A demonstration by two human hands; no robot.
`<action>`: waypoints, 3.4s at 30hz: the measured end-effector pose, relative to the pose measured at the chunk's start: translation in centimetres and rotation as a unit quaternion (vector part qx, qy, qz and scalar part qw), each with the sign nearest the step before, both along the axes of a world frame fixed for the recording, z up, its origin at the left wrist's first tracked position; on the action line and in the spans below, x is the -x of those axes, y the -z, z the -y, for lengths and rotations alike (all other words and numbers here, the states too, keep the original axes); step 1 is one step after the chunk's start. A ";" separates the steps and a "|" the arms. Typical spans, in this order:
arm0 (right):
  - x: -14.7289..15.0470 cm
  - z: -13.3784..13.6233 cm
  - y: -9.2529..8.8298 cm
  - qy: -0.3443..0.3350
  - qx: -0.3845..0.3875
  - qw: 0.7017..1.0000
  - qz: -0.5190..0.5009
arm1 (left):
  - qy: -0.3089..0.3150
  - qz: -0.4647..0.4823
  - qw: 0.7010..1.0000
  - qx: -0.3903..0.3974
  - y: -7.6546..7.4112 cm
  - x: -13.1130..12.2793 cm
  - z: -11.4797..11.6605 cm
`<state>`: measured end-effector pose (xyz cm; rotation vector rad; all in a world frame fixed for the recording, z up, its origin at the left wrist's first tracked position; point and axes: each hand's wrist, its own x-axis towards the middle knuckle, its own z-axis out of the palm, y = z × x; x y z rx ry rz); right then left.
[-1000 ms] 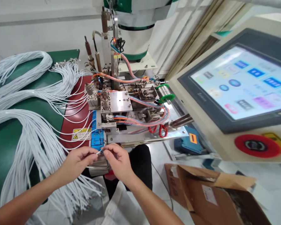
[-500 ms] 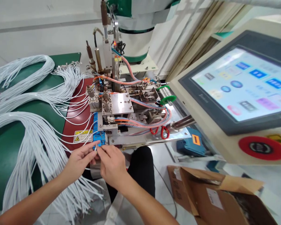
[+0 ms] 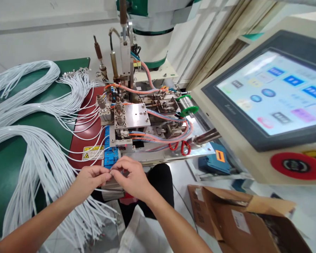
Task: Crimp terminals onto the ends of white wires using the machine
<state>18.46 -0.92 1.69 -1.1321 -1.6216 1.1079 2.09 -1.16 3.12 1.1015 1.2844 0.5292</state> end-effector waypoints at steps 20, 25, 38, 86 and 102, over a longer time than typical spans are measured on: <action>2.8 1.5 1.3 0.169 -0.008 0.983 -0.069 | -0.079 0.031 0.996 -0.032 0.7 -0.6 0.8; 1.3 0.8 0.6 0.094 -0.076 0.993 0.012 | -0.038 -0.006 0.998 -0.055 0.7 -0.2 0.6; 0.8 -0.3 -0.2 0.006 0.005 0.996 0.089 | 0.026 -0.104 0.988 -0.110 0.4 -0.3 0.6; 0.8 -0.9 5.0 0.128 0.179 0.971 0.095 | 0.094 -0.277 0.896 -0.334 2.9 1.7 -2.0; 0.8 -2.1 5.8 0.079 -0.079 0.964 0.239 | 0.127 -0.300 0.883 -0.337 2.7 1.5 -2.0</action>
